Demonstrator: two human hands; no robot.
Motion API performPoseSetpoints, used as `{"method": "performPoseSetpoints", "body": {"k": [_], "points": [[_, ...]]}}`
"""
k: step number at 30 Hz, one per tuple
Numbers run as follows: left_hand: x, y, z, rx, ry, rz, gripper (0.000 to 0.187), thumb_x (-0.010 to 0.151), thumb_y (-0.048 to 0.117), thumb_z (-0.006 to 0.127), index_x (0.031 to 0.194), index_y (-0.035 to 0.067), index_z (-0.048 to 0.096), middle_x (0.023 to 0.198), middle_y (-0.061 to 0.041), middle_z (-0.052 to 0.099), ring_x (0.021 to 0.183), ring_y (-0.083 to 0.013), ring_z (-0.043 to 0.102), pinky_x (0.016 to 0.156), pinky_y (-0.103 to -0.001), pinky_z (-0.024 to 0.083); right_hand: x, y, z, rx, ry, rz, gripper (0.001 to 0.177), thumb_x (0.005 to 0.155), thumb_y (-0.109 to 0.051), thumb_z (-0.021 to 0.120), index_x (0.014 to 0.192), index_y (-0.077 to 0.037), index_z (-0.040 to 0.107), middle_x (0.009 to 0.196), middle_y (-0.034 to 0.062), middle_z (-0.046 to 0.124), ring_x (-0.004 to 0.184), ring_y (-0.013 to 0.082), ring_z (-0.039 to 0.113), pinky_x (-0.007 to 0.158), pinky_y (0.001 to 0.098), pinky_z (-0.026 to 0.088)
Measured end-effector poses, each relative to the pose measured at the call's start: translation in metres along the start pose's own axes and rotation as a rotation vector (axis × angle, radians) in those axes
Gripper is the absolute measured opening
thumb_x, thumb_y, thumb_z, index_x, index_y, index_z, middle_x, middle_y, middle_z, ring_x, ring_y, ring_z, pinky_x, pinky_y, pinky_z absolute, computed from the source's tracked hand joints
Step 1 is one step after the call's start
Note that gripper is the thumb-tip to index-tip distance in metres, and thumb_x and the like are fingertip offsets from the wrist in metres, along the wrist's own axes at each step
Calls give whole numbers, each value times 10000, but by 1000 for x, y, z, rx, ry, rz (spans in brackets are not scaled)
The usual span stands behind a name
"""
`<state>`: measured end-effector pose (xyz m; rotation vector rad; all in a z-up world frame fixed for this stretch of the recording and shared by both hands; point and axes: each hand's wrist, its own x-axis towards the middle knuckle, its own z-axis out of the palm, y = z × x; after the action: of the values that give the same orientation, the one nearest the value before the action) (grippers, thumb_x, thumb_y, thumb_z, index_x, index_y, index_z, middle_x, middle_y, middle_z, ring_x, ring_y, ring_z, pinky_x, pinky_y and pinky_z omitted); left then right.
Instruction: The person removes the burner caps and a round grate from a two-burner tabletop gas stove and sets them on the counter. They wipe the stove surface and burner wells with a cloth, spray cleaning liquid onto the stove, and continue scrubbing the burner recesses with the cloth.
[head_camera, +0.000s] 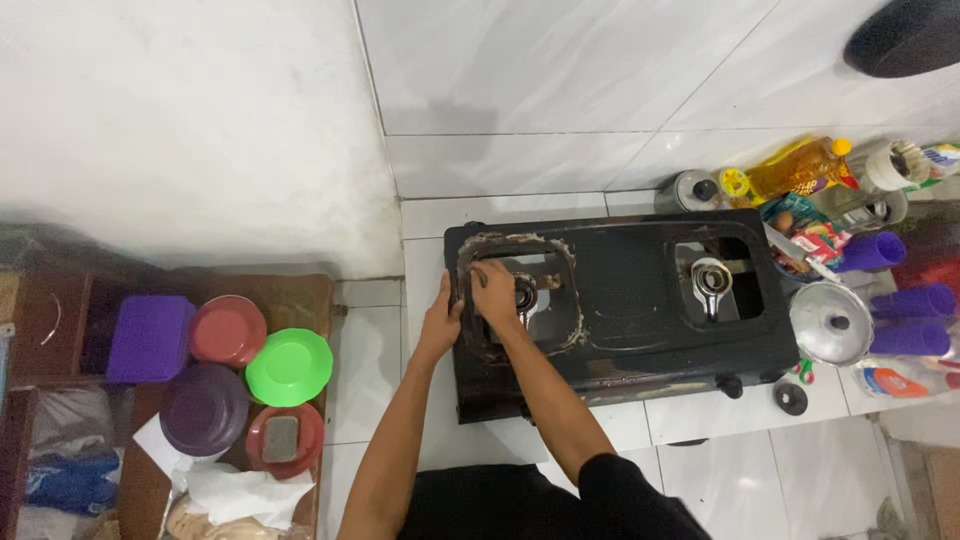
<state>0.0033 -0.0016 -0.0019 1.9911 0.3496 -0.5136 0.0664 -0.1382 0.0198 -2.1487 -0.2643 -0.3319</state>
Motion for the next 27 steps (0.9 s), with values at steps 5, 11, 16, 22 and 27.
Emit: {"method": "performPoseSetpoints", "body": {"k": [5,11,16,22,27], "points": [[-2,5,-1,-26,67,131,754,1070,278,530,1667,280,69,1448,-172,604,1045,-414,702,857,-459,541,-44,-3,-24,17,-161,77,180,868,-91,698,1021,-27,770,1011,188,730,942,378,714,840,430,564],[5,-5,3,-172,144,326,762,1015,180,583,1649,213,161,1530,-182,530,1325,-358,590,1054,-394,466,-5,14,-11,9,-116,-42,177,904,-92,695,1049,-13,758,1056,199,724,961,393,701,855,433,559],[10,-14,2,-137,134,400,758,1035,169,570,1650,143,128,1654,-183,338,1492,-368,372,1167,-399,354,10,17,0,-24,-89,14,177,900,-109,694,1030,-10,762,1001,198,715,915,397,702,821,436,561],[8,-8,3,-148,130,362,751,1031,181,554,1651,162,131,1669,-161,318,1508,-361,352,1180,-408,349,-30,13,-19,16,-245,92,214,866,-109,697,1040,-3,760,995,194,717,895,369,722,797,418,572],[3,-3,1,-194,109,386,731,1050,167,543,1648,154,123,1680,-165,288,1529,-374,310,1190,-422,324,17,23,-6,61,-90,43,213,907,-104,685,1076,5,754,1061,199,728,922,354,727,834,407,574]]}}
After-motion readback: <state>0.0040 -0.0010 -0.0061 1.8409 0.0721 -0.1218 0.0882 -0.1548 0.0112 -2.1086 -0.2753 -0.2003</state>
